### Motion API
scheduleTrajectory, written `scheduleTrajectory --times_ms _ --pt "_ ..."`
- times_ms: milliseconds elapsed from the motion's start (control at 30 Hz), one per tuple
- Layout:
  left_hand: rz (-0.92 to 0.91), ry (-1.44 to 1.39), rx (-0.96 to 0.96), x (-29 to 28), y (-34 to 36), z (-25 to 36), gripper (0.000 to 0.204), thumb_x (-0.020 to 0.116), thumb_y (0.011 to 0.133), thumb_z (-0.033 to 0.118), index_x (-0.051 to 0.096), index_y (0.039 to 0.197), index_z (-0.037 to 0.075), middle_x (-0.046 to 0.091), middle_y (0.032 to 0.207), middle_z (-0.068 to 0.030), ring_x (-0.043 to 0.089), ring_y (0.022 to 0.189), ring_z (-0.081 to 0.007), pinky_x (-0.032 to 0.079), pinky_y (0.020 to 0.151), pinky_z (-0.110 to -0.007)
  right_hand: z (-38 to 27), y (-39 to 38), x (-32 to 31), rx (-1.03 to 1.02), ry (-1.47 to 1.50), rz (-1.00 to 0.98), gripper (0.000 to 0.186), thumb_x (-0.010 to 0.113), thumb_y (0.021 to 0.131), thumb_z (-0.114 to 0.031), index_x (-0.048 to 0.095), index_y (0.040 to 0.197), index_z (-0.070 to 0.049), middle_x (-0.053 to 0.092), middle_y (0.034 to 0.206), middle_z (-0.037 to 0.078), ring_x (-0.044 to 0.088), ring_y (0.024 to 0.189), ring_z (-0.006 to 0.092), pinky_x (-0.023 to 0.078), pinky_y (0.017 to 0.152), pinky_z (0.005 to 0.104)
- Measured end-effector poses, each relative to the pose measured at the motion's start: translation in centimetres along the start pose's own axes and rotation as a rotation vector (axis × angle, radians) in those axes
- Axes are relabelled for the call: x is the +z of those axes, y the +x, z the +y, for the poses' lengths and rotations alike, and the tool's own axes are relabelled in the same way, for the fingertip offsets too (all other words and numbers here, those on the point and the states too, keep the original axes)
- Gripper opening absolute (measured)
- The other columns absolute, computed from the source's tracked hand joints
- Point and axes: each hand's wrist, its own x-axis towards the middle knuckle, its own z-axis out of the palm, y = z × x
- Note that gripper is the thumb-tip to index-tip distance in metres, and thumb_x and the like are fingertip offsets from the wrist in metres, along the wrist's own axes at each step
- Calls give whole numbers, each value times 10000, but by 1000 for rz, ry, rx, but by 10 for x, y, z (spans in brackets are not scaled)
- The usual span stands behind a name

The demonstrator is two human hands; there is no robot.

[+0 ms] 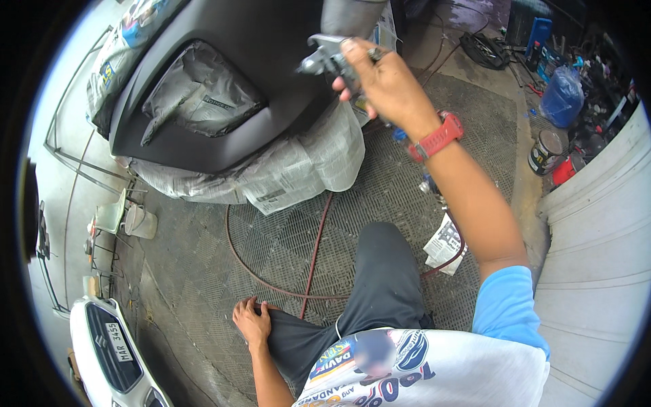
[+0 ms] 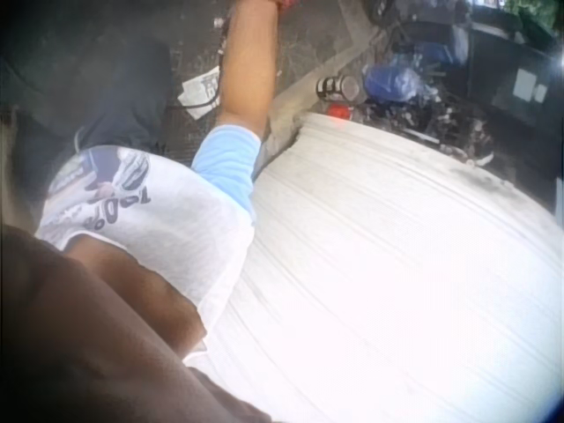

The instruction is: The person uses a spray gun to apply paint to a car bumper that is partially covered with newspaper. They move around the bumper to cover different sections, including the edges and the main surface, while holding the spray gun in their right hand.

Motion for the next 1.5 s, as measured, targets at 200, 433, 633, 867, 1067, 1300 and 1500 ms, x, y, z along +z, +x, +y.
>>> scheduleTrajectory --times_ms 200,433,633,867,1067,1300,1500 --pt "9 -11 -3 0 -1 5 430 790 940 313 788 1273 41 730 1349 -139 568 1401 -360 351 1259 -542 -15 3 7 15 149 -134 570 498 1161 -539 703 1316 -30 794 912 125 770 739 133 480 423 231" --pt "26 -12 -67 -13 -14 6 431 788 941 325 791 1270 47 723 1369 -128 555 1419 -355 339 1268 -543 10 86 -48 -11 -120 119 630 470 1158 -558 675 1330 12 803 965 141 781 784 151 510 438 247" --pt "13 11 -112 -17 -22 6 429 784 945 322 795 1264 34 714 1390 -141 547 1430 -358 325 1284 -541 13 135 -76 -46 -140 314 462 490 1182 -473 754 1176 -94 722 766 16 628 538 92 402 391 260" --pt "15 23 -135 -27 -28 6 427 779 948 313 794 1261 23 714 1389 -148 549 1424 -365 331 1282 -542 -27 74 -27 -134 -58 22 606 513 1145 -564 693 1361 -26 798 926 113 782 742 147 511 433 250" --pt "8 33 -127 -24 -24 12 431 780 942 312 794 1263 24 714 1382 -148 553 1415 -368 336 1280 -546 -56 49 -5 -121 154 -217 600 526 1139 -560 701 1288 -5 802 945 155 789 768 165 502 425 234" --pt "80 17 -131 -25 -36 3 406 803 911 288 800 1227 33 720 1351 -126 562 1395 -361 339 1264 -539 -30 119 -47 -72 -43 31 603 499 1140 -585 691 1324 -44 803 960 127 788 778 147 500 431 247" --pt "129 17 -141 -22 -45 -3 375 819 890 264 808 1197 48 724 1334 -109 567 1385 -352 337 1257 -535 -13 182 -96 -61 -209 313 610 503 1138 -572 672 1442 -70 811 936 105 790 724 159 526 428 284"
